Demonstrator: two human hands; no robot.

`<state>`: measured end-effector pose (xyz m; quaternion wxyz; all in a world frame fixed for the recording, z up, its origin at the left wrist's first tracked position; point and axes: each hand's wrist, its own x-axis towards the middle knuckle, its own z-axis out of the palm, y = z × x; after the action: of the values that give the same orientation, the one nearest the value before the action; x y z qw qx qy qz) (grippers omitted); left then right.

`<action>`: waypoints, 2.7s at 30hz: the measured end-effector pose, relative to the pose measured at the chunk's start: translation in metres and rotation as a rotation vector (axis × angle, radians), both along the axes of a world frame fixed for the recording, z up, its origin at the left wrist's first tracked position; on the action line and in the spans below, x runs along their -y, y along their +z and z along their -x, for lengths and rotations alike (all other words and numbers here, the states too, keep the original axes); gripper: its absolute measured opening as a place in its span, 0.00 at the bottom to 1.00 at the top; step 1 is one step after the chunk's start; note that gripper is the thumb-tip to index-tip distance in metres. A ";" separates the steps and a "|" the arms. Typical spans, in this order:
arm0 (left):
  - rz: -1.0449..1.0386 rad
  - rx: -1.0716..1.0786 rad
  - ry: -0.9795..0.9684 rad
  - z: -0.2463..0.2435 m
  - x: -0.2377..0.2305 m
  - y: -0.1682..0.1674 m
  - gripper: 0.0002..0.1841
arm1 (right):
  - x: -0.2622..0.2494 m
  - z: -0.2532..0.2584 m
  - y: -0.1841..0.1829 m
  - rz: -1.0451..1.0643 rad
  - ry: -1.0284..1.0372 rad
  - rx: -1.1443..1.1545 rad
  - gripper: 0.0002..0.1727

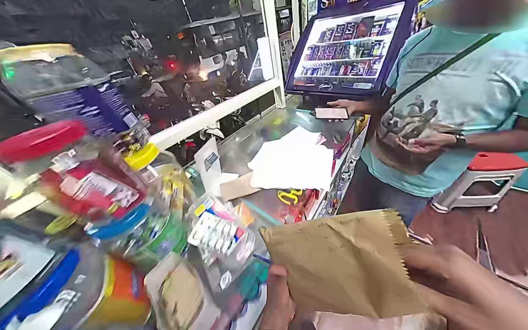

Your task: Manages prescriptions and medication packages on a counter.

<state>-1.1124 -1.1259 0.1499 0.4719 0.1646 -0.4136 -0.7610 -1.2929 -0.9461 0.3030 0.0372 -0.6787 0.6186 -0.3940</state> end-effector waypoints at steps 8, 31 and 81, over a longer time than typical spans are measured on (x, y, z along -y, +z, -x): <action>-0.094 0.541 0.230 0.109 0.113 0.078 0.29 | 0.183 0.174 -0.047 -0.478 0.369 0.991 0.13; -0.025 0.795 0.122 0.262 0.297 0.150 0.27 | 0.373 0.312 -0.091 -0.497 -0.014 1.728 0.20; 0.447 1.442 0.615 0.176 0.257 0.088 0.40 | 0.302 0.332 -0.095 -0.284 -0.176 1.281 0.21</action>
<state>-1.2880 -1.3831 0.2382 0.2991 0.6221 -0.6942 -0.2041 -1.6251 -1.2486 0.2081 0.4547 -0.2458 0.5732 -0.6359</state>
